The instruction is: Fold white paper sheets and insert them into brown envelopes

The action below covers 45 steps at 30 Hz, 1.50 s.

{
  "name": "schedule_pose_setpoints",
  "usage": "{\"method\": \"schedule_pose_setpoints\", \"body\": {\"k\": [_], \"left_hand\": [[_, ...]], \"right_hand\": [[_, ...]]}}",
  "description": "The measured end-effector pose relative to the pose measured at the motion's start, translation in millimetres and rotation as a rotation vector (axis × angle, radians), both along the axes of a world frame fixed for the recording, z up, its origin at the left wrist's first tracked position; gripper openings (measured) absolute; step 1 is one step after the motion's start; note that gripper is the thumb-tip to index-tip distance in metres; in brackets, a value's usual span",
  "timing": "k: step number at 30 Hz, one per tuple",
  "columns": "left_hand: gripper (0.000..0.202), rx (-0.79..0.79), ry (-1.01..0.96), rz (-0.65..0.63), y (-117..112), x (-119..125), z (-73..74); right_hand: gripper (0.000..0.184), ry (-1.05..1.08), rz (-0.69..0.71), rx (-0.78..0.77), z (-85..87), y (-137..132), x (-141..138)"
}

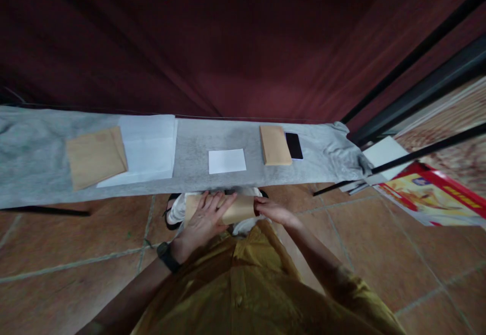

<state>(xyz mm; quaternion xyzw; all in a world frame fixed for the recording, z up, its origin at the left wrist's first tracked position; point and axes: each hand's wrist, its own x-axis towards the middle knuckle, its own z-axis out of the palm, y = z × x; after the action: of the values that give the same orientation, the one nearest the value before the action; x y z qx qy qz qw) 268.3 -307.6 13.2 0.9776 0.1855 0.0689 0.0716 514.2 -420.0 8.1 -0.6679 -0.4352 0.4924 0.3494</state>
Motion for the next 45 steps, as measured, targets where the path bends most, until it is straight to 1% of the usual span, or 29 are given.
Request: {"method": "schedule_pose_setpoints", "body": {"k": [3, 5, 9, 11, 14, 17, 21, 26, 29, 32, 34, 36, 39, 40, 42, 45], "left_hand": [[0.09, 0.001, -0.015, 0.007, 3.4, -1.0, -2.1], [0.093, 0.004, -0.009, 0.004, 4.8, -1.0, -3.5], [0.097, 0.0, -0.018, 0.006, 8.2, -2.4, -4.0], [0.099, -0.014, -0.033, 0.02, 10.1, -4.1, -2.6], [0.101, -0.033, -0.054, 0.054, 12.5, -7.5, -0.9], [0.101, -0.031, -0.062, 0.094, 14.8, -11.1, -2.3], [0.104, -0.025, -0.055, 0.144, 18.0, -14.4, -5.9], [0.106, -0.026, -0.032, 0.166, 19.6, -16.2, -5.9], [0.104, -0.019, -0.044, 0.185, 19.9, -17.2, -6.9], [0.103, -0.016, -0.06, 0.203, 21.3, -19.4, -9.5], [0.103, -0.021, -0.063, 0.211, 22.5, -21.6, -11.3], [0.104, -0.027, -0.071, 0.217, 23.3, -24.2, -12.7], [0.105, -0.03, -0.089, 0.237, 22.9, -28.0, -14.1], [0.105, -0.03, -0.09, 0.242, 22.3, -29.0, -14.3], [0.104, -0.025, -0.086, 0.248, 21.2, -30.5, -14.5], [0.107, -0.018, -0.083, 0.255, 20.5, -31.8, -14.6]], "right_hand": [[0.034, 0.092, -0.008, -0.041, 2.4, 1.6, -4.2], [0.034, 0.136, -0.021, -0.034, 3.6, 4.9, -9.3], [0.031, 0.179, -0.102, -0.037, 3.5, 11.6, -18.2], [0.029, 0.168, -0.11, -0.02, 2.1, 14.0, -20.6], [0.025, 0.125, -0.064, 0.061, -0.2, 16.2, -23.0], [0.021, 0.085, -0.03, 0.124, -1.0, 16.6, -26.5], [0.023, 0.026, -0.061, 0.119, 0.3, 15.4, -31.3], [0.024, -0.058, -0.07, 0.101, 1.7, 15.7, -34.5], [0.026, -0.047, -0.068, 0.15, 1.6, 17.9, -34.5], [0.029, 0.001, -0.106, 0.23, 0.4, 23.5, -29.5], [0.031, 0.026, -0.151, 0.272, -0.8, 30.6, -21.9], [0.031, -0.003, -0.224, 0.282, -2.0, 41.3, -11.4], [0.032, -0.205, -0.363, 0.248, -2.6, 64.3, 5.3], [0.033, -0.298, -0.376, 0.219, -2.3, 73.2, 10.1], [0.035, -0.489, -0.345, 0.093, -0.9, 91.6, 17.1], [0.036, -0.572, -0.343, 0.012, 1.9, 117.2, 20.2]]}}
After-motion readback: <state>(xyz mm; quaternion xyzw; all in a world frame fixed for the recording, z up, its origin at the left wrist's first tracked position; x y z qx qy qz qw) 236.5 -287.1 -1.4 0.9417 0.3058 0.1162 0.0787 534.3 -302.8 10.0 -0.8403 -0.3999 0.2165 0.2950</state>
